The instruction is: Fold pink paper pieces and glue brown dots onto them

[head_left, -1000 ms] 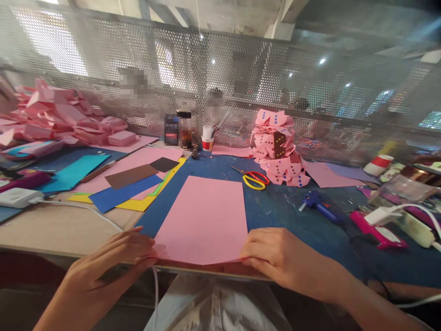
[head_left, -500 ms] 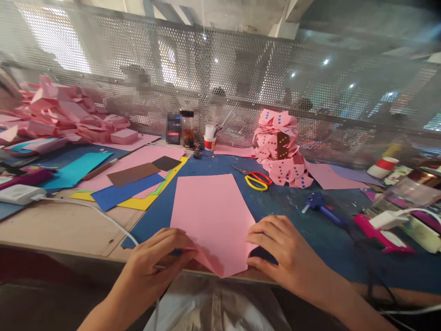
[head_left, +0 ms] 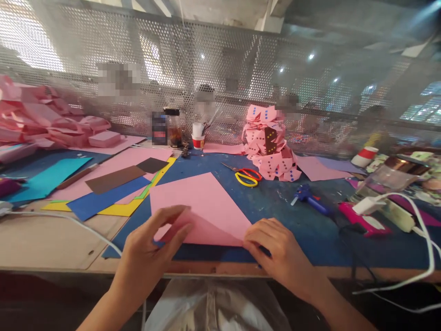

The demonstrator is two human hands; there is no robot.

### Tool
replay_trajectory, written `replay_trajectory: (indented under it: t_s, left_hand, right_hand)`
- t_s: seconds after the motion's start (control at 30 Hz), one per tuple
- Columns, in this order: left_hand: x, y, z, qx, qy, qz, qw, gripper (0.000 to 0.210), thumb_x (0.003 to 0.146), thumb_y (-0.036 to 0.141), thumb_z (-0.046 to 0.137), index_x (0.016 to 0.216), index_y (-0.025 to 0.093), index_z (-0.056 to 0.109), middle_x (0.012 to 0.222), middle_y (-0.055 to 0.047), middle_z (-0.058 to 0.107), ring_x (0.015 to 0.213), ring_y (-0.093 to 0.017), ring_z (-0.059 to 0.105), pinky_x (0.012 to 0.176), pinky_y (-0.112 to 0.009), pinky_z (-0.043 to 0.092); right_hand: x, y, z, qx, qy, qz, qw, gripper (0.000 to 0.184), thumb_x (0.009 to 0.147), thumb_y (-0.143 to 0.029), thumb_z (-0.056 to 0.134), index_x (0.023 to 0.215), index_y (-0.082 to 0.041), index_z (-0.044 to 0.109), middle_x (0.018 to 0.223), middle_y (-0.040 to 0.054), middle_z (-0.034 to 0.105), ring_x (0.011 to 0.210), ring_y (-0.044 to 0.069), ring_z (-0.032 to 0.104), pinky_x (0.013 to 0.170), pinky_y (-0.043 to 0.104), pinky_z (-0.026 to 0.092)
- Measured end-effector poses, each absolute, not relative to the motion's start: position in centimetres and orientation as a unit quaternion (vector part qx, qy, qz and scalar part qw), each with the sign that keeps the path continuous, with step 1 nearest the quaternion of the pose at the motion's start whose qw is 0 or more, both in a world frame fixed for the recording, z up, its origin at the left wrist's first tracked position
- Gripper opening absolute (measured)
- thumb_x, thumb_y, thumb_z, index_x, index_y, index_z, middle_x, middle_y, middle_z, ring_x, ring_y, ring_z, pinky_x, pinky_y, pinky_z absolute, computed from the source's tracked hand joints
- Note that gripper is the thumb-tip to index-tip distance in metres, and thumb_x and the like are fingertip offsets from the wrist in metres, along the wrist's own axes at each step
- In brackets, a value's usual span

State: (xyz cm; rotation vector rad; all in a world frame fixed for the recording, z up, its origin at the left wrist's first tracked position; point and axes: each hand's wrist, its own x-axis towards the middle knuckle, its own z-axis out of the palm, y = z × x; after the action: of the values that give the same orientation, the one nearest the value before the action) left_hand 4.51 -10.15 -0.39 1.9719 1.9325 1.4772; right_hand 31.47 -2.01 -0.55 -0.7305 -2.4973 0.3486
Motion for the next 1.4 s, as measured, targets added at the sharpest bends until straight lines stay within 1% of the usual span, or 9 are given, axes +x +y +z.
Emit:
replay_trajectory:
  t_s: [0.07, 0.17, 0.27, 0.4, 0.7, 0.87, 1.07, 1.3, 1.4]
  left_hand:
    - [4.9, -10.8, 0.0, 0.608, 0.613, 0.499, -0.073, 0.041, 0.088, 0.031, 0.063, 0.128, 0.029, 0.054, 0.126, -0.003, 0.062, 0.116, -0.025, 0.058, 0.101, -0.039, 0.048]
    - [5.7, -12.3, 0.9, 0.649, 0.534, 0.505, -0.196, 0.058, 0.082, 0.015, 0.065, 0.134, 0.035, 0.05, 0.134, -0.002, 0.055, 0.125, -0.027, 0.052, 0.11, -0.048, 0.041]
    - [6.3, -12.6, 0.8, 0.792, 0.463, 0.369, -0.148, 0.053, 0.085, 0.013, 0.059, 0.134, 0.033, 0.051, 0.132, 0.0, 0.061, 0.128, -0.025, 0.052, 0.11, -0.045, 0.041]
    - [6.5, -10.9, -0.9, 0.851, 0.451, 0.236, -0.128, 0.056, 0.092, 0.023, 0.055, 0.146, 0.022, 0.039, 0.146, -0.006, 0.051, 0.137, -0.025, 0.043, 0.117, -0.045, 0.032]
    - [6.1, -9.4, -1.9, 0.858, 0.469, 0.134, -0.16, 0.064, 0.095, 0.042, 0.051, 0.152, 0.024, 0.027, 0.158, -0.003, 0.032, 0.148, -0.025, 0.021, 0.121, -0.048, 0.019]
    - [6.5, -8.1, -1.6, 0.852, 0.49, 0.104, -0.152, 0.06, 0.095, 0.046, 0.049, 0.15, 0.027, 0.034, 0.159, -0.005, 0.031, 0.147, -0.028, 0.022, 0.119, -0.054, 0.022]
    - [6.8, -7.3, -1.1, 0.851, 0.499, 0.106, -0.123, 0.057, 0.095, 0.046, 0.049, 0.148, 0.029, 0.035, 0.146, -0.007, 0.048, 0.138, -0.027, 0.038, 0.117, -0.052, 0.028]
    - [6.8, -7.6, -1.4, 0.853, 0.48, 0.133, -0.156, 0.066, 0.095, 0.05, 0.048, 0.146, 0.011, 0.032, 0.146, -0.014, 0.049, 0.14, -0.026, 0.036, 0.118, -0.047, 0.027]
    - [6.7, -7.5, -1.5, 0.856, 0.473, 0.132, -0.164, 0.065, 0.096, 0.05, 0.047, 0.144, 0.01, 0.034, 0.147, -0.015, 0.048, 0.141, -0.026, 0.036, 0.118, -0.047, 0.026]
  right_hand:
    - [31.5, -1.9, -0.7, -0.285, -0.909, 0.14, 0.269, 0.012, 0.096, -0.018, 0.052, 0.088, -0.02, 0.06, 0.088, 0.0031, 0.065, 0.085, 0.018, 0.055, 0.079, 0.034, 0.039]
    - [31.4, -1.8, -0.8, -0.294, -0.902, 0.155, 0.275, 0.013, 0.096, -0.016, 0.051, 0.086, -0.02, 0.058, 0.088, 0.0033, 0.064, 0.086, 0.018, 0.055, 0.079, 0.033, 0.039]
    - [31.3, -1.7, -0.9, -0.299, -0.903, 0.155, 0.268, 0.013, 0.097, -0.018, 0.05, 0.086, -0.02, 0.058, 0.089, 0.0039, 0.063, 0.087, 0.019, 0.055, 0.079, 0.033, 0.04]
    - [31.2, -1.7, -0.7, -0.308, -0.899, 0.156, 0.269, 0.015, 0.099, -0.022, 0.05, 0.087, -0.02, 0.058, 0.089, 0.0031, 0.063, 0.087, 0.018, 0.056, 0.08, 0.033, 0.04]
    - [32.5, -2.1, -0.4, -0.341, -0.884, 0.159, 0.278, 0.006, 0.094, -0.023, 0.058, 0.088, -0.021, 0.057, 0.094, 0.0016, 0.062, 0.091, 0.018, 0.055, 0.083, 0.034, 0.042]
    - [32.8, -2.1, -0.8, -0.349, -0.879, 0.158, 0.283, 0.008, 0.094, -0.016, 0.056, 0.089, -0.021, 0.058, 0.095, 0.0018, 0.063, 0.093, 0.018, 0.055, 0.084, 0.034, 0.043]
    - [32.9, -2.1, -0.8, -0.354, -0.874, 0.168, 0.288, 0.008, 0.094, -0.016, 0.056, 0.088, -0.021, 0.058, 0.095, 0.0014, 0.062, 0.093, 0.018, 0.055, 0.084, 0.034, 0.043]
    - [32.9, -2.1, -0.9, -0.366, -0.864, 0.178, 0.297, 0.009, 0.093, -0.014, 0.057, 0.089, -0.021, 0.057, 0.096, 0.0019, 0.061, 0.093, 0.018, 0.056, 0.082, 0.033, 0.044]
    - [32.8, -2.2, -1.0, -0.368, -0.861, 0.185, 0.299, 0.009, 0.093, -0.014, 0.057, 0.089, -0.021, 0.057, 0.096, 0.0016, 0.06, 0.093, 0.017, 0.055, 0.083, 0.033, 0.044]
